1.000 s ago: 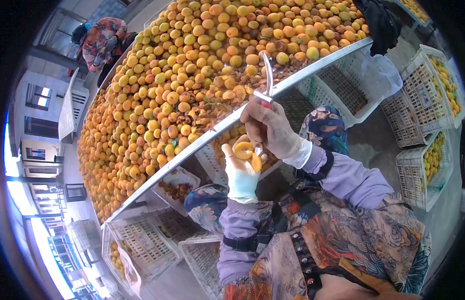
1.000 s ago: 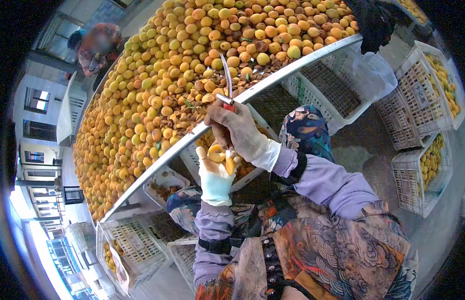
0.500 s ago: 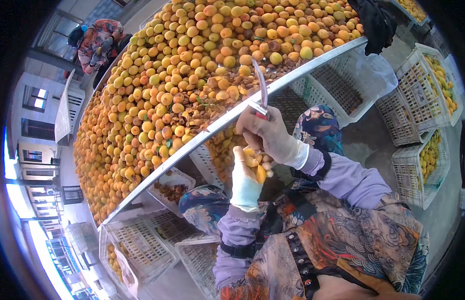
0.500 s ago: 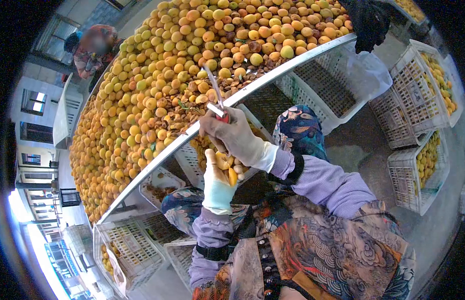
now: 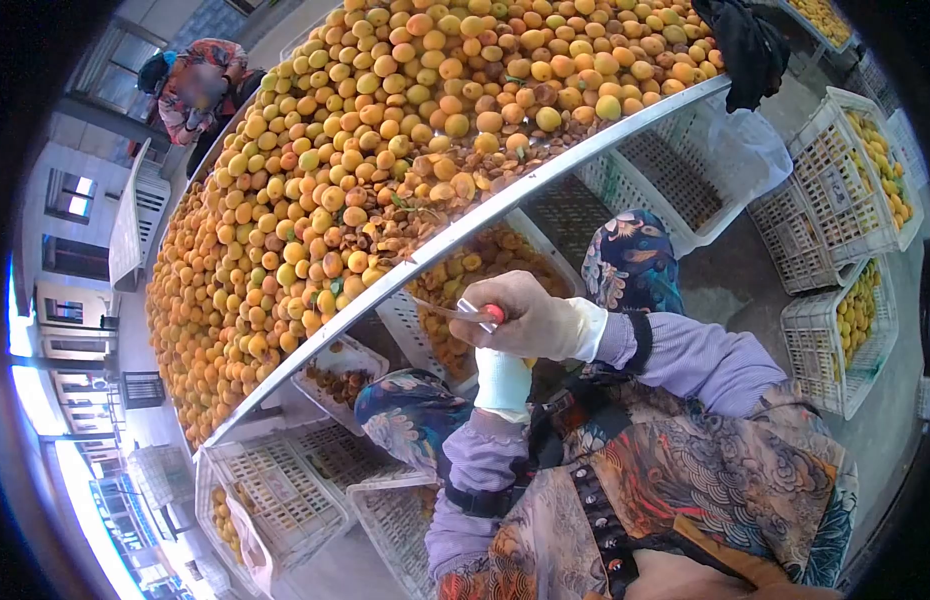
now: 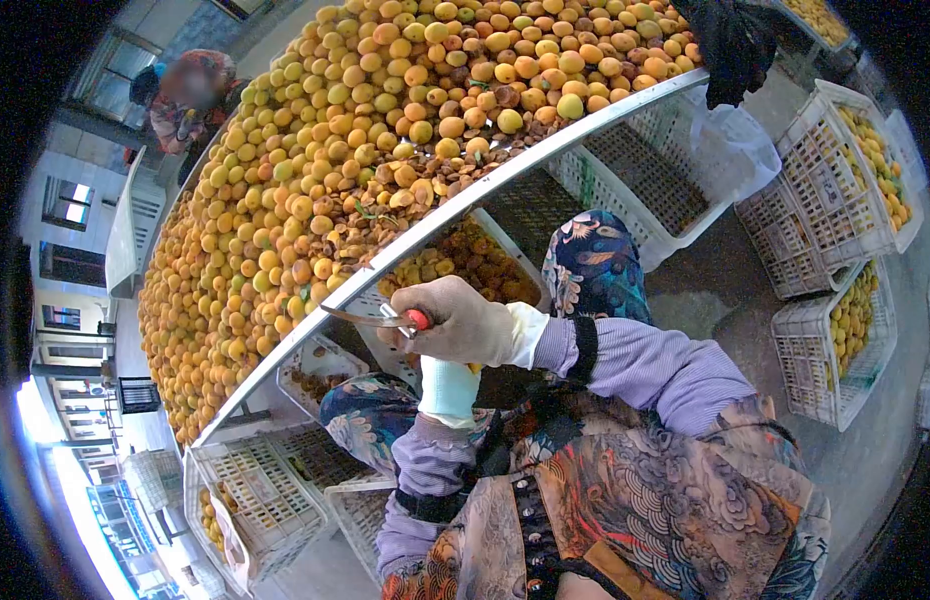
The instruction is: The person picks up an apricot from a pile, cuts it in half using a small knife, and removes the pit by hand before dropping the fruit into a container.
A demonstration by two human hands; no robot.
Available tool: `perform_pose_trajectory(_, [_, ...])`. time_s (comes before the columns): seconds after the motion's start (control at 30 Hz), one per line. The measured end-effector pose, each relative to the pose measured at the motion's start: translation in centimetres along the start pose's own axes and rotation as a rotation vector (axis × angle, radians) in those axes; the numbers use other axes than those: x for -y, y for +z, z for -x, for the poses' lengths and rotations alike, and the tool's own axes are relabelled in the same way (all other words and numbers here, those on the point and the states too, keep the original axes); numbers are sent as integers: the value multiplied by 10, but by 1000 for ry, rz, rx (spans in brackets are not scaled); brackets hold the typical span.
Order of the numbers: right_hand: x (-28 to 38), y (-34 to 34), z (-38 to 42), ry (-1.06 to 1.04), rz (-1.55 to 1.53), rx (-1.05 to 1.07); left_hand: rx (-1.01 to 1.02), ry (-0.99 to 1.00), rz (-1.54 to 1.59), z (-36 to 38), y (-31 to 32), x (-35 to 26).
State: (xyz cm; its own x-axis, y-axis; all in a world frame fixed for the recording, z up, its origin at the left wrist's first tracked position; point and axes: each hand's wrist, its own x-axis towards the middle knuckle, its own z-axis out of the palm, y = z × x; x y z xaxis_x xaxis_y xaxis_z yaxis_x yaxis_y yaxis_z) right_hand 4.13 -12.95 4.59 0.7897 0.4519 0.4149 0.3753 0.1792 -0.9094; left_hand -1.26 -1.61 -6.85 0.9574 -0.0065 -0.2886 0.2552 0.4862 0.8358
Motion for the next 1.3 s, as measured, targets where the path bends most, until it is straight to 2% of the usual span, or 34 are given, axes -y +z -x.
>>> perform_pose_trajectory(0.07, [-11, 2, 3, 11, -11, 14, -31, -39, 3, -1, 2, -2])
perform_pose_trajectory(0.13, [-13, 3, 5, -178, 278, 108, -60, -82, 4, 0, 8, -7])
perform_pose_trajectory(0.2, [-20, 4, 4, -204, 293, 106, -88, -126, 4, 2, 15, -14])
perform_pose_trajectory(0.27, [-21, 4, 1, -121, -25, -197, -126, -173, 8, 8, 24, -24])
perform_pose_trajectory(0.3, [-21, 4, 0, 198, -290, -286, 103, -247, -21, 9, 30, -45])
perform_pose_trajectory(0.33, [-20, -4, -4, 226, -368, -350, 106, -248, -22, 7, 27, -45])
perform_pose_trajectory(0.4, [0, -13, -9, 349, -457, -449, 293, -238, 93, 4, 31, -50])
perform_pose_trajectory(0.53, [-1, -31, -10, 362, -565, -443, 303, -207, 226, 10, 44, -63])
perform_pose_trajectory(0.6, [0, -30, -13, 305, -613, -521, 330, -209, 262, 7, 40, -59])
perform_pose_trajectory(0.67, [7, -30, -12, 293, -582, -527, 418, -134, 402, 1, 43, -56])
perform_pose_trajectory(0.7, [9, -31, -13, 267, -578, -527, 419, -135, 399, -4, 42, -54])
perform_pose_trajectory(0.77, [8, -33, -14, 238, -575, -528, 273, 82, 181, -17, 39, -51])
perform_pose_trajectory(0.87, [1, -36, -17, 210, -531, -593, 169, 101, 58, -23, 31, -59])
perform_pose_trajectory(0.9, [0, -36, -19, 192, -566, -621, 149, 107, 115, -25, 31, -60])
perform_pose_trajectory(1.0, [-1, -38, -21, 158, -625, -651, 252, 88, 251, -20, 34, -64])
perform_pose_trajectory(1.07, [4, -40, -21, 165, -607, -629, 247, 64, 244, -12, 36, -63])
perform_pose_trajectory(1.2, [11, -37, -19, 183, -606, -633, 259, 54, 166, 1, 44, -65])
perform_pose_trajectory(1.3, [12, -33, -16, 210, -600, -635, 212, 116, 11, 5, 50, -63])
